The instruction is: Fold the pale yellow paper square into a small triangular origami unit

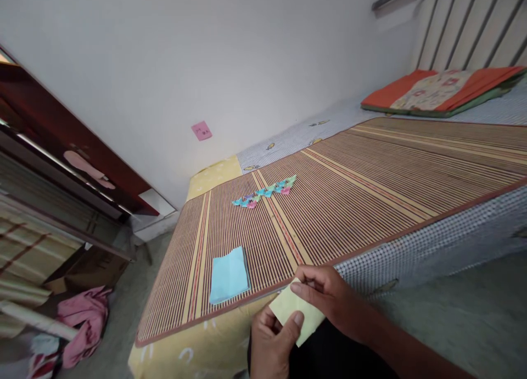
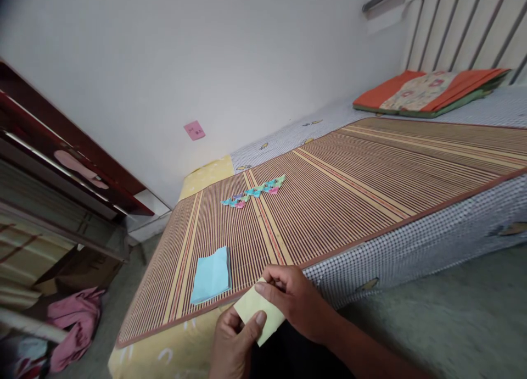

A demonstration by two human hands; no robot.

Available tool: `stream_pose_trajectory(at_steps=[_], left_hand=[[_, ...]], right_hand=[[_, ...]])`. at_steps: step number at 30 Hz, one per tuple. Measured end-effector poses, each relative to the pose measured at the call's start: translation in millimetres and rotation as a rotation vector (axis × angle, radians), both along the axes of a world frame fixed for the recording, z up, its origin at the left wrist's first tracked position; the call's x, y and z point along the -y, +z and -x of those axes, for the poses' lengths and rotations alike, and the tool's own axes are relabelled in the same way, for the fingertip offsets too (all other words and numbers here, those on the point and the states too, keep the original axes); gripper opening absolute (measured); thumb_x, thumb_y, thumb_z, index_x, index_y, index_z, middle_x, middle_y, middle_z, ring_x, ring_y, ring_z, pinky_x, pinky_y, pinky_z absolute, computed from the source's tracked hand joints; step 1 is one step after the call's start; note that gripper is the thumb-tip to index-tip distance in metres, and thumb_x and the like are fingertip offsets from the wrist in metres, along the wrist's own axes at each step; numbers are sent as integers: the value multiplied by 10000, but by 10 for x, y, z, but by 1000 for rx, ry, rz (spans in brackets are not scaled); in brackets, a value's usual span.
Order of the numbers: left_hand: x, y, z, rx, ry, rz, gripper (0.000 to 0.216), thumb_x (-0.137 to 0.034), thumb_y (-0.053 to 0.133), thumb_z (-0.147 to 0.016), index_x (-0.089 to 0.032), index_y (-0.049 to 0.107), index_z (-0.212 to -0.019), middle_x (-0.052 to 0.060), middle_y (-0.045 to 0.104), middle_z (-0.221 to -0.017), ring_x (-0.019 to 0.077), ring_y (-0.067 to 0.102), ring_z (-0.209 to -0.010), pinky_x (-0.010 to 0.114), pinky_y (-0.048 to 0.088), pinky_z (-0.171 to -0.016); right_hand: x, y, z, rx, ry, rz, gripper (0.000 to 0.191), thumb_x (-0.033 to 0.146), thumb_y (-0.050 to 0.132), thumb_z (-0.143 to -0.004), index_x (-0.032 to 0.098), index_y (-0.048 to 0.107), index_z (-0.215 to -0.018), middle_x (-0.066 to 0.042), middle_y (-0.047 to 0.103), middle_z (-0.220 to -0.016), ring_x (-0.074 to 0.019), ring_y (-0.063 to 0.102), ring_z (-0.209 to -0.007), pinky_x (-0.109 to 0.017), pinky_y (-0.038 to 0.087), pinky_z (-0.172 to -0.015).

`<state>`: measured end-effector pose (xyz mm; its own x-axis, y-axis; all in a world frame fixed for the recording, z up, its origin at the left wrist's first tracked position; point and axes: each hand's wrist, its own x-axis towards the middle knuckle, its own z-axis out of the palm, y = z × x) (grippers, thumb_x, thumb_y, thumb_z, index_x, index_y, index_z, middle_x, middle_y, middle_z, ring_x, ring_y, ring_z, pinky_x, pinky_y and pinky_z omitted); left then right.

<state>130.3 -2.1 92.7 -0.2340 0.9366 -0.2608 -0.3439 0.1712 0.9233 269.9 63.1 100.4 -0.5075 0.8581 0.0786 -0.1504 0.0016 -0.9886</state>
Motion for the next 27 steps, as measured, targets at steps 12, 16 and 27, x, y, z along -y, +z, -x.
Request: stream_pose_trajectory(at_steps=[12, 16, 27], left_hand=[[-3, -90, 115, -302, -150, -29, 417, -533, 786, -721, -123, 734, -660, 22, 597, -534, 125, 473, -529, 254, 343, -574], [-3, -88, 134, -372, -141, -55, 423, -524, 774, -730, -135, 691, -587, 14, 575, -527, 123, 454, -544, 250, 323, -572], [-94, 62, 66, 119, 38, -36, 361, -312, 886, -642, -118, 772, -924, 85, 749, -731, 253, 714, -758, 350, 537, -762]], right_hand=[[-86, 10, 44, 99, -177, -235, 301, 362, 529, -962, 188, 544, -717, 46, 469, -610, -115, 442, -556, -239, 339, -516], [-140, 33, 36, 134, -218, -289, 287, 341, 521, -963, 187, 541, -721, 48, 449, -610, -117, 427, -563, -249, 322, -523], [-153, 133, 170, 102, -7, -182, 232, 323, 585, -901, 169, 567, -728, 47, 459, -617, -113, 424, -577, -243, 317, -521]])
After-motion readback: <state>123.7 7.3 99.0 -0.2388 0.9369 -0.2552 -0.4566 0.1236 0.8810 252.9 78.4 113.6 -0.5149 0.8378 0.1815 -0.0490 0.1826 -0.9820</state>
